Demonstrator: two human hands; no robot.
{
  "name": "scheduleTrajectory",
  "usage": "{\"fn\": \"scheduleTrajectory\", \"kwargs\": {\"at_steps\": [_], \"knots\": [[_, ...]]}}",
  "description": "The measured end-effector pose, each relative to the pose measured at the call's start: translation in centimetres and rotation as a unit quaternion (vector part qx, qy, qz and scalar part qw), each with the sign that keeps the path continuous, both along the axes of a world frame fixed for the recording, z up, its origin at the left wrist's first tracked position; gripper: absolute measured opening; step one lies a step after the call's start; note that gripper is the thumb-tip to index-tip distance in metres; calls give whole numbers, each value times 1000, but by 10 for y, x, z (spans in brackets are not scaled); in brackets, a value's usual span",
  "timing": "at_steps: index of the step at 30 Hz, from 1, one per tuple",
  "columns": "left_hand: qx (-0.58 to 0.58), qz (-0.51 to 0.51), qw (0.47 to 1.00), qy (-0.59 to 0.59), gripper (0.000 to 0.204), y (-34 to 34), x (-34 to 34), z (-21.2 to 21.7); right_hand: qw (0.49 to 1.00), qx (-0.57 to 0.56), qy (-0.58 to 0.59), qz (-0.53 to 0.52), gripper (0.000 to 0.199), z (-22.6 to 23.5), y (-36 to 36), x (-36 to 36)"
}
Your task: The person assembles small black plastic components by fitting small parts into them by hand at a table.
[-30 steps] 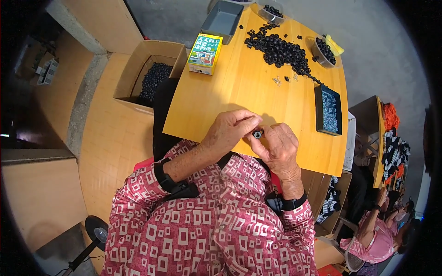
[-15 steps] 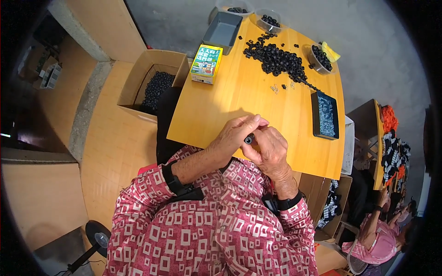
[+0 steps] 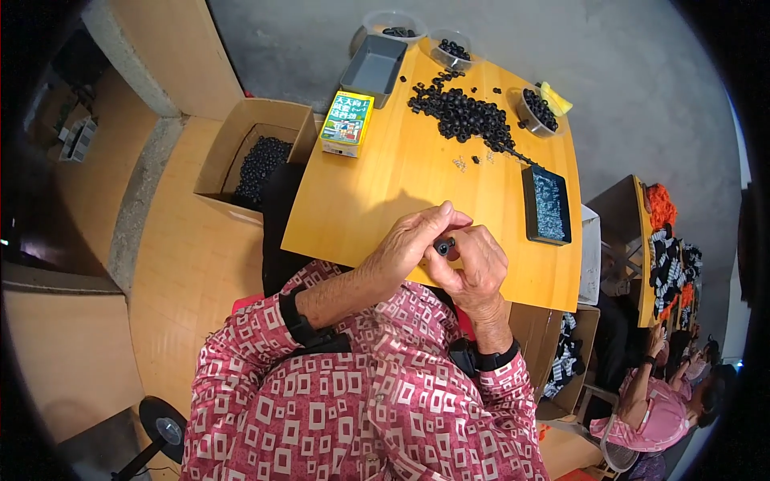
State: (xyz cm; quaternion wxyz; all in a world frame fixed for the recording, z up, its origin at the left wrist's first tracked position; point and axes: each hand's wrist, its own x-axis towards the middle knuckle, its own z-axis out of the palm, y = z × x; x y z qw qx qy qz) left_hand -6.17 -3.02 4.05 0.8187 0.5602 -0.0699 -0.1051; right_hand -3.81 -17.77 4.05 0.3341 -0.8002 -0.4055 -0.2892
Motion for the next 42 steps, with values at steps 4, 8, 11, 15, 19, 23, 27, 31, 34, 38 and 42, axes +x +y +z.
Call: {"fn": "scheduleTrajectory", "kwargs": {"at_steps": [4,8,11,15,19,23,27,31,34,38,42], "knots": [[6,12,1000,-15,58,-2,0,-10,1000,-9,17,21,22,-12,8,0],[-38,11,999,7,57,-6,1,-23,1000,-8,15,24,22,-22,11,-1],[-21,-9,1000,-1,55,0,-3,-18,999,-25,20,43,21,-27,9,-1],[-84,-44,989,110,53,-4,-4,-24,997,-25,35,61,19,-30,10,-3],[-106,-52,982,150,53,-3,-6,-21,997,-30,37,67,17,-30,10,-5],[-133,-58,972,184,53,-5,-7,-22,996,-23,34,75,24,-33,9,-4],[-146,-70,969,189,51,-8,-5,-28,997,-11,29,73,24,-32,8,-4],[-23,24,999,28,45,0,-6,-50,998,-50,26,33,21,-21,4,2],[37,21,979,200,34,19,-8,-31,998,-57,10,-9,23,-23,-2,10],[43,21,988,146,28,22,-12,-26,996,-82,-19,-15,23,-22,-3,6],[56,8,991,123,28,26,-10,-31,996,-83,-15,-5,22,-23,0,6]]}}
